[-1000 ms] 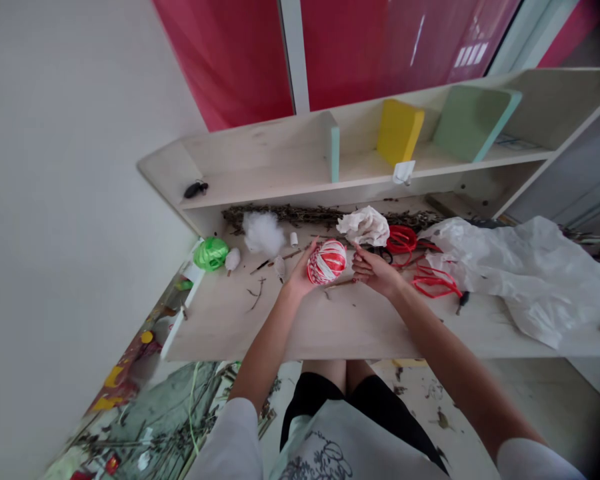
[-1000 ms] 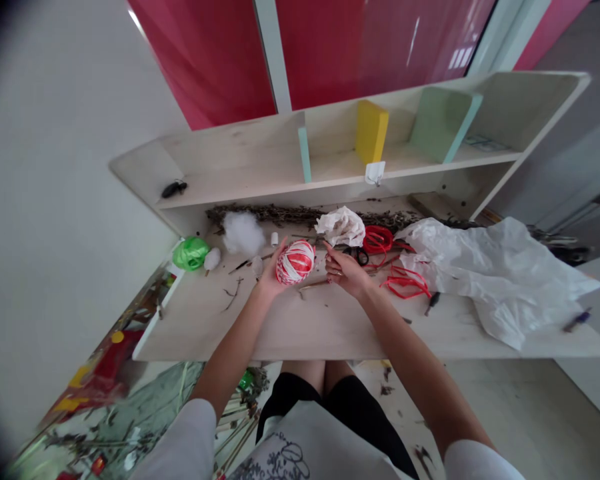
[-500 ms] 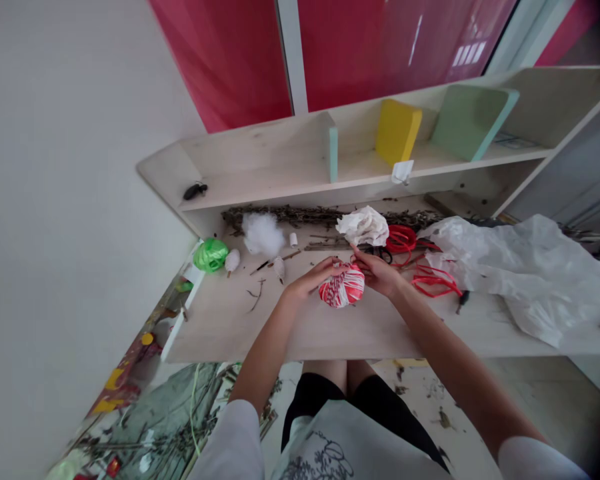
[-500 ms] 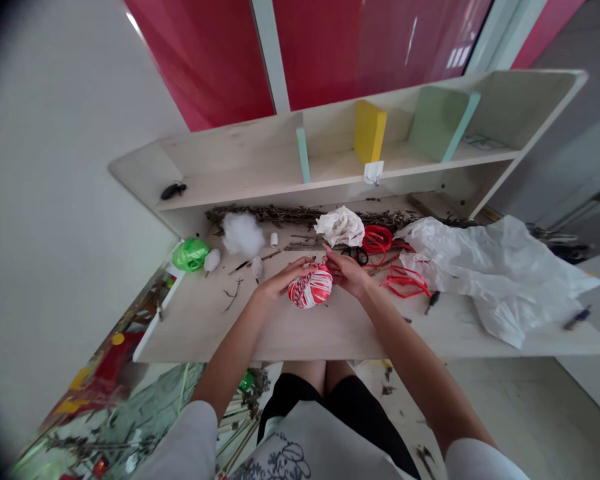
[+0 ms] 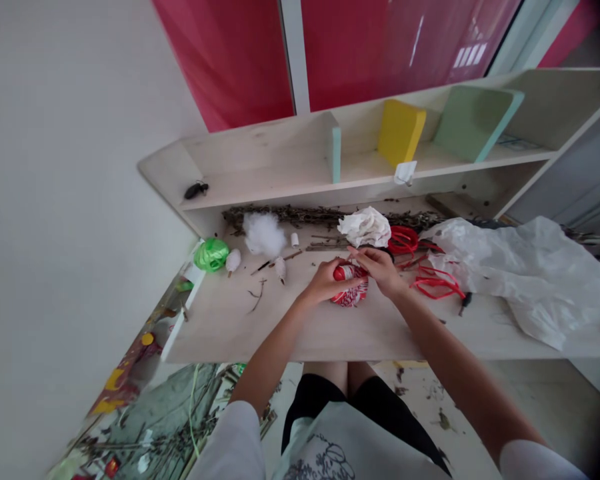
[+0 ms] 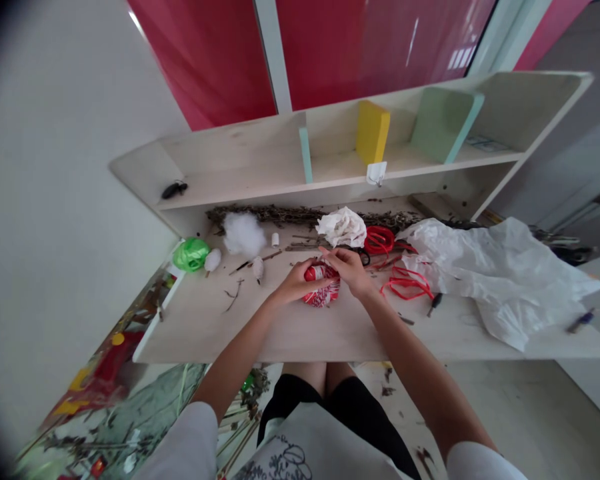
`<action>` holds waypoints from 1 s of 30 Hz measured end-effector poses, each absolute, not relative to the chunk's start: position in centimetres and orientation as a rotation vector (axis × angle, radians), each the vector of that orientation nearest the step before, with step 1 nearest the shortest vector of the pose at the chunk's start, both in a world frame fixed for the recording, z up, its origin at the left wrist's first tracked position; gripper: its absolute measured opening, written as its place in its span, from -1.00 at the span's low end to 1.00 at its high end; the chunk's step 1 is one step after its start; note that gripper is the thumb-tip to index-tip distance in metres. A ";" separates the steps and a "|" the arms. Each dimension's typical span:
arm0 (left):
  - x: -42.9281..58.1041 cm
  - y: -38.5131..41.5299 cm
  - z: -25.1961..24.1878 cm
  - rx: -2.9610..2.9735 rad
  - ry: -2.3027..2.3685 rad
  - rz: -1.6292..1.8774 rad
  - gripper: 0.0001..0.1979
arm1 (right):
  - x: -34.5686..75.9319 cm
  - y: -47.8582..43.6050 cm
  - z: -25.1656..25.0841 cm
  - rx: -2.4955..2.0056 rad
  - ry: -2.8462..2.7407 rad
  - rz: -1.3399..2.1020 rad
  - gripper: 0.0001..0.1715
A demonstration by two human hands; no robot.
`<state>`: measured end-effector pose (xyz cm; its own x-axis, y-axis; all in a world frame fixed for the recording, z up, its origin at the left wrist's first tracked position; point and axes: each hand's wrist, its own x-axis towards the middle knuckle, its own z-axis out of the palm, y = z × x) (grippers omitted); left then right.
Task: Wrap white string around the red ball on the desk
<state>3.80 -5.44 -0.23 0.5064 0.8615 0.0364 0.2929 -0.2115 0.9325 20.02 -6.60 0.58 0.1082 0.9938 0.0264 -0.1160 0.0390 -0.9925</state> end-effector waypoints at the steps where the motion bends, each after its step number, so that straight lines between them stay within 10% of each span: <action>1: 3.9 -5.6 -0.2 1.749 0.958 0.742 -0.47 | 20.0 -6.6 0.5 -1.139 -1.071 1.151 -0.43; 10: 4.0 -6.4 0.2 1.414 0.781 0.587 -0.03 | 20.6 -6.2 0.1 -1.122 -0.972 1.151 -0.50; 30: 2.3 -4.5 2.0 1.016 0.857 0.927 -0.42 | 21.7 -6.1 1.1 -0.918 -0.756 1.565 -0.58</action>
<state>2.28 -4.45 1.98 0.3629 0.9195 -0.1514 -0.2233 0.2435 0.9439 21.69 -6.06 1.10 -0.0828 0.9836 -0.1604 -0.4861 -0.1804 -0.8551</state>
